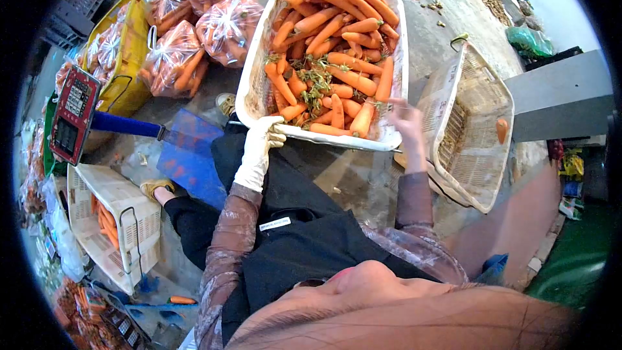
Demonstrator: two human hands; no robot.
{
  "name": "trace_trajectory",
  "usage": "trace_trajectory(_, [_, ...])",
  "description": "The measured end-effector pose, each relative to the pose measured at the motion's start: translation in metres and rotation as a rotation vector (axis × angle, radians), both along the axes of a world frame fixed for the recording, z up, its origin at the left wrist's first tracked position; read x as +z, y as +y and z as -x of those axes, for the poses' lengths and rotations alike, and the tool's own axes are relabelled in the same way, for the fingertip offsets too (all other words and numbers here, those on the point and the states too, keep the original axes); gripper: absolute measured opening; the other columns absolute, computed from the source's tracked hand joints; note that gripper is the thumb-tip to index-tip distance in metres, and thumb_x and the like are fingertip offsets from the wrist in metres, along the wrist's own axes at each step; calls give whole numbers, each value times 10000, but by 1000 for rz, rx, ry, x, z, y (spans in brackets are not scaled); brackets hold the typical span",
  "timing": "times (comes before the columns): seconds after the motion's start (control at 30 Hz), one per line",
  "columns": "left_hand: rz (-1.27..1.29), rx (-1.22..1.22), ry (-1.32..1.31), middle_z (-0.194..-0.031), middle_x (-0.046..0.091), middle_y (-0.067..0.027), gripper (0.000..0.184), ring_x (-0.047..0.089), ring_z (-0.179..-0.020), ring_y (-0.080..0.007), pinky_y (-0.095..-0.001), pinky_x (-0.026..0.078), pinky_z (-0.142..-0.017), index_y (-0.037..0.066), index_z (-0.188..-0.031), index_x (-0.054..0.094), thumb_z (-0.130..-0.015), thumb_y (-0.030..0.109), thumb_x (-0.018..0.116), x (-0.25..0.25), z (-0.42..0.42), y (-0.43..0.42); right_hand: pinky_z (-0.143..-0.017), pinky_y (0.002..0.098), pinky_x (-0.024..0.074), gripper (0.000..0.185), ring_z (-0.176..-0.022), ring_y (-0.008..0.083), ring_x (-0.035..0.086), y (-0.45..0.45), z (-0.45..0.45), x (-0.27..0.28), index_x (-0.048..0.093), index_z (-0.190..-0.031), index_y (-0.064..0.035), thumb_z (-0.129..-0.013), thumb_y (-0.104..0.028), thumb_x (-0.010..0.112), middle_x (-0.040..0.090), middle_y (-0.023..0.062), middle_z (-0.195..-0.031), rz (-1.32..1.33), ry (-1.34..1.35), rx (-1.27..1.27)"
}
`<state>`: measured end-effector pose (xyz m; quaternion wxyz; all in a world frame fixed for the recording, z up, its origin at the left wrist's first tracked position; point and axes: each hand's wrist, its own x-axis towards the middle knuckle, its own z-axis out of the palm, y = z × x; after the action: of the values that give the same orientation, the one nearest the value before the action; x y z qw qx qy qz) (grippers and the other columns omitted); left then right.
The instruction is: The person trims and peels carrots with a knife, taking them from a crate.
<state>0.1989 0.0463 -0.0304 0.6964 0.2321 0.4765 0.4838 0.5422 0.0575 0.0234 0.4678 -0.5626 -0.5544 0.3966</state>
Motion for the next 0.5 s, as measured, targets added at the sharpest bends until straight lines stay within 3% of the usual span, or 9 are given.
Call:
trace_trajectory(0.07, [-1,-71,71,-755,613,-40,286,588,-601,-122,-223,463,-533,44,-930,641,-864,315,577,-1,-2,-1,-598,328,500,436,-616,197,612,22,-5,-42,637,-1097,-144,-674,-39,620,642,110,-733,73,-822,283])
trace_trajectory(0.1, [5,-121,112,-759,616,-36,287,592,-607,-117,-218,464,-534,44,-927,647,-867,315,575,-4,-3,-3,-687,401,512,462,-738,293,648,29,4,-48,638,-1086,-200,-655,-34,622,658,147,-807,126,-1081,409])
trace_trajectory(0.17, [-121,-155,99,-771,620,-27,307,584,-603,-103,-198,451,-525,33,-961,650,-904,317,552,-8,-3,-11,-693,422,507,408,-771,329,639,38,11,-56,654,-1046,-187,-656,-71,635,667,136,-823,173,-1188,647])
trace_trajectory(0.3, [-132,-193,42,-790,620,-23,294,566,-614,-91,-195,428,-527,39,-1003,635,-923,302,530,-14,1,-11,-727,393,513,428,-808,300,654,54,12,-56,663,-1042,-181,-622,-105,699,674,134,-844,104,-1329,693])
trace_trajectory(0.37, [-131,-161,46,-814,624,-25,287,563,-636,-85,-194,423,-539,42,-1031,624,-925,290,524,-10,-3,-13,-753,334,514,463,-819,200,672,62,6,-44,670,-1052,-154,-600,-125,765,686,113,-871,57,-832,381])
trace_trajectory(0.4, [-161,-161,98,-844,630,-29,277,572,-677,-94,-201,436,-576,35,-1057,610,-919,262,531,-7,-5,-13,-753,269,502,450,-815,93,639,66,8,-30,660,-1048,-62,-618,-89,791,694,69,-878,68,-657,353])
trace_trajectory(0.43, [-196,-171,154,-875,636,-33,274,582,-719,-104,-208,450,-614,28,-1082,596,-913,235,537,-1,-8,-12,-753,269,502,450,-815,93,639,64,12,-18,660,-1048,-62,-618,-89,791,694,69,-878,68,-664,357])
trace_trajectory(0.5, [-492,-147,558,-1072,605,-113,475,583,-972,-226,-316,460,-862,12,-1222,511,-824,223,661,17,-19,-16,-730,234,488,361,-799,62,592,57,30,12,642,-1011,11,-669,-20,754,669,18,-847,15,22,211])
